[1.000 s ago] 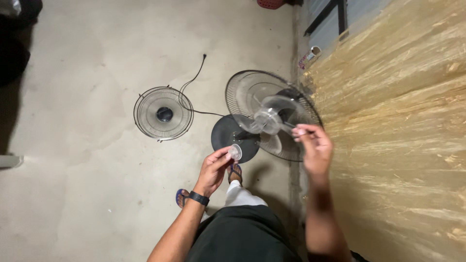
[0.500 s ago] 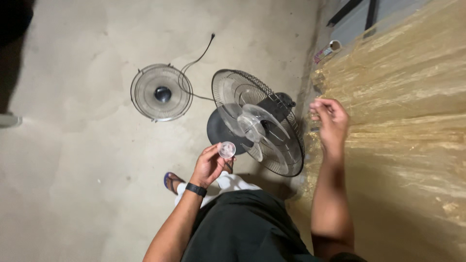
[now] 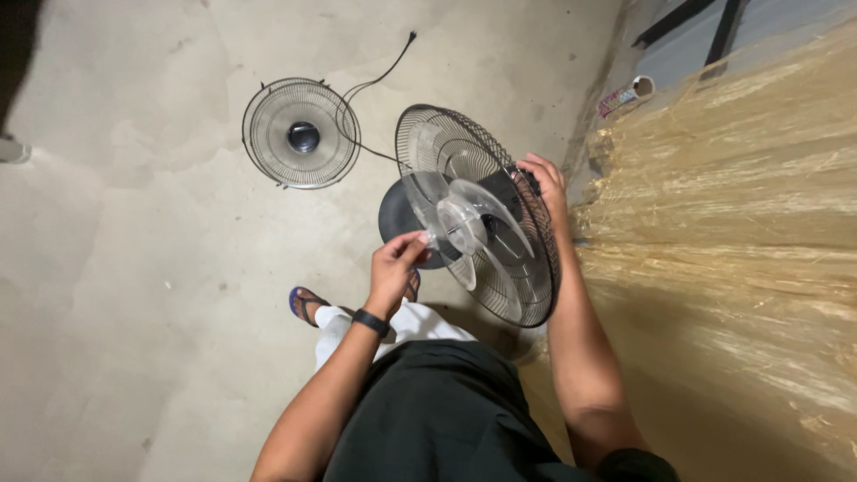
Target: The person assembles a standing fan by attaching the front grille, inserting the fan blade, and securing the rear grille. The person handles the fan components by hand and positions them onto the fan stand.
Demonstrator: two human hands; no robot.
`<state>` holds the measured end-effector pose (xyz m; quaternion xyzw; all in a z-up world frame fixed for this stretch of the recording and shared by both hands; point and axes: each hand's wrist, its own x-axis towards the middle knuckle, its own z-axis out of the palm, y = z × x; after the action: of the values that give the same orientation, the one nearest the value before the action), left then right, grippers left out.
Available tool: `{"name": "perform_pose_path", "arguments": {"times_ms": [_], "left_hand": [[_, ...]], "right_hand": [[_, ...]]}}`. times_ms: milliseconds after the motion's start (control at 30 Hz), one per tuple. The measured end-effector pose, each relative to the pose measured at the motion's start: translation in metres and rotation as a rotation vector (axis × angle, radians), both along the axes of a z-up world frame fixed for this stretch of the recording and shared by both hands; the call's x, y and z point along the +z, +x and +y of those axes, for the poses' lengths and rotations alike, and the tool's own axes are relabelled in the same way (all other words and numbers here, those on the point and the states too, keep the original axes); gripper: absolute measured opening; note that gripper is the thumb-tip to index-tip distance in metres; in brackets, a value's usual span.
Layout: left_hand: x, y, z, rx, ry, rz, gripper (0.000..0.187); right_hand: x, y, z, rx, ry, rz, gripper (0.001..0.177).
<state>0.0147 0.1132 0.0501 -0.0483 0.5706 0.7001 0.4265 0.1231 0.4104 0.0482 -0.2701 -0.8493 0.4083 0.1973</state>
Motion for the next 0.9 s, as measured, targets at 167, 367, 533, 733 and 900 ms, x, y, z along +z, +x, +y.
{"name": "perform_pose_path", "arguments": {"times_ms": [167, 367, 533, 733, 900], "left_hand": [[-0.014, 0.008, 0.021, -0.012, -0.014, 0.175, 0.029], [-0.001, 0.008, 0.029, -0.026, -0.086, 0.238, 0.027], [0.014, 0.009, 0.033, 0.002, -0.151, 0.296, 0.029], [0.015, 0.011, 0.035, 0.027, -0.230, 0.309, 0.030], [0.009, 0.010, 0.034, 0.000, -0.186, 0.272, 0.029]], "right_hand": [[0.024, -0.002, -0.019, -0.016, 0.185, -0.045, 0.038], [0.045, -0.009, -0.029, 0.002, 0.181, -0.095, 0.038], [0.048, -0.009, -0.034, -0.013, 0.170, -0.110, 0.038], [0.046, -0.010, -0.034, -0.023, 0.174, -0.087, 0.039], [0.047, -0.009, -0.033, 0.009, 0.225, -0.049, 0.037]]}}
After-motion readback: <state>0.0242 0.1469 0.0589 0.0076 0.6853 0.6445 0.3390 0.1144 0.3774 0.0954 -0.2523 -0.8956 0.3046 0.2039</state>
